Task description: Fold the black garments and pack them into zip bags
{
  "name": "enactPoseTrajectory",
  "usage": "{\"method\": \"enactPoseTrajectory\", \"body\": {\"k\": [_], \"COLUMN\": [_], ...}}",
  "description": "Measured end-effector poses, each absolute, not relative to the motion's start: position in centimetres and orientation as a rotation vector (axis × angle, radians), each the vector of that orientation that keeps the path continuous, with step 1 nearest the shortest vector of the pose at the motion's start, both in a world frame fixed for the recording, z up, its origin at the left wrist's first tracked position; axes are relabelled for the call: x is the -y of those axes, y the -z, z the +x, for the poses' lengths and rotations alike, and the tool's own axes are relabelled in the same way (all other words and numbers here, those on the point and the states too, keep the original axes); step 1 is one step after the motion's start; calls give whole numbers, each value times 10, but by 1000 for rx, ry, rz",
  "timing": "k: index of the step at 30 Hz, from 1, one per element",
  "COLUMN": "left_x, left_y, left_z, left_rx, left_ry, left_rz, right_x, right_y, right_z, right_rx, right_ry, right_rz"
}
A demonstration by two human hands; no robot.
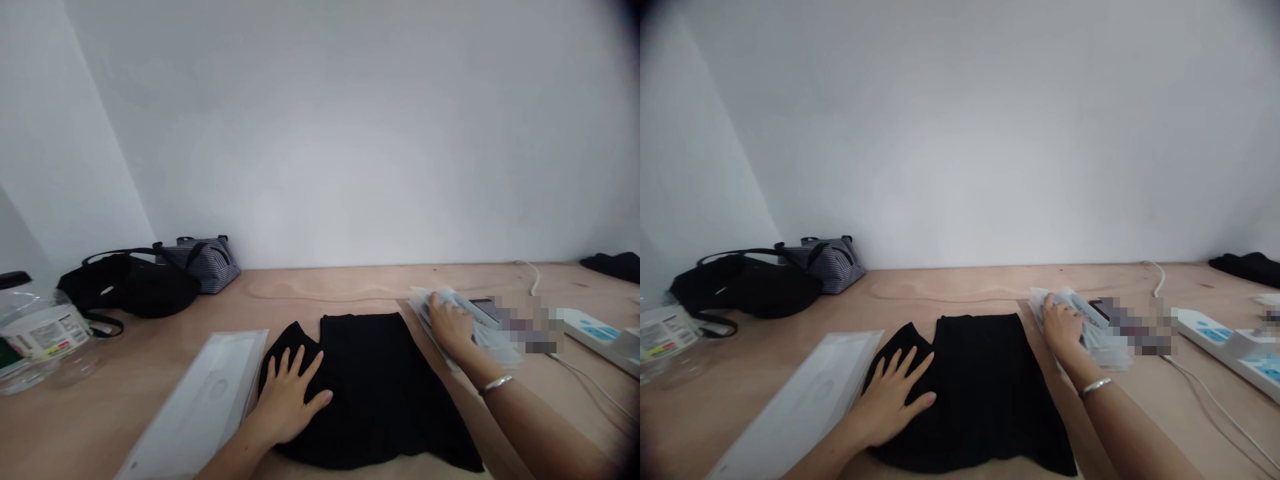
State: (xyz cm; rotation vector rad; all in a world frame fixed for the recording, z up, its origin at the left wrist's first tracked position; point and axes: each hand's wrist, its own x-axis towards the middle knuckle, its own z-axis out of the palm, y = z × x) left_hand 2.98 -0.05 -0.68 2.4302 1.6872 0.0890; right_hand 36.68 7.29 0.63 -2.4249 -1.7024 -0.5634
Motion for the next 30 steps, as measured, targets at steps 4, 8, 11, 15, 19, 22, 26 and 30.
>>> {"method": "enactPoseTrajectory", "body": {"k": [4, 8, 11, 15, 19, 22, 26, 30], "left_x": [-3, -10, -15, -21, -23, -23, -14, -1], "left_y": [2, -8, -14, -16, -12, -10, -16, -24], "left_z": [23, 12, 4, -5, -11, -8, 14, 49], "left_rx": [-1649, -1629, -1558, -1526, -1515, -1526, -1537, -1412], "left_ry": [-143, -551, -934, -1160, -1195, -1125, -871, -492], "left_rz": [2352, 2220, 2087, 1873, 1821, 1966, 2246, 2446], "right_x": [-71, -69, -62, -46, -29, -22, -20, -24], "right_y": [-18, -31, -33, -18, 2, 7, 10, 26], "right_z": [358, 335, 308, 272, 254, 255, 269, 286], "right_rx": [1748, 1909, 2106, 2266, 2360, 2361, 2353, 2388], "right_ry": [613, 606, 473, 17, -390, -515, -460, -311], "right_rz": [-2303, -2117, -1808, -1089, -809, -839, -1026, -1483]}}
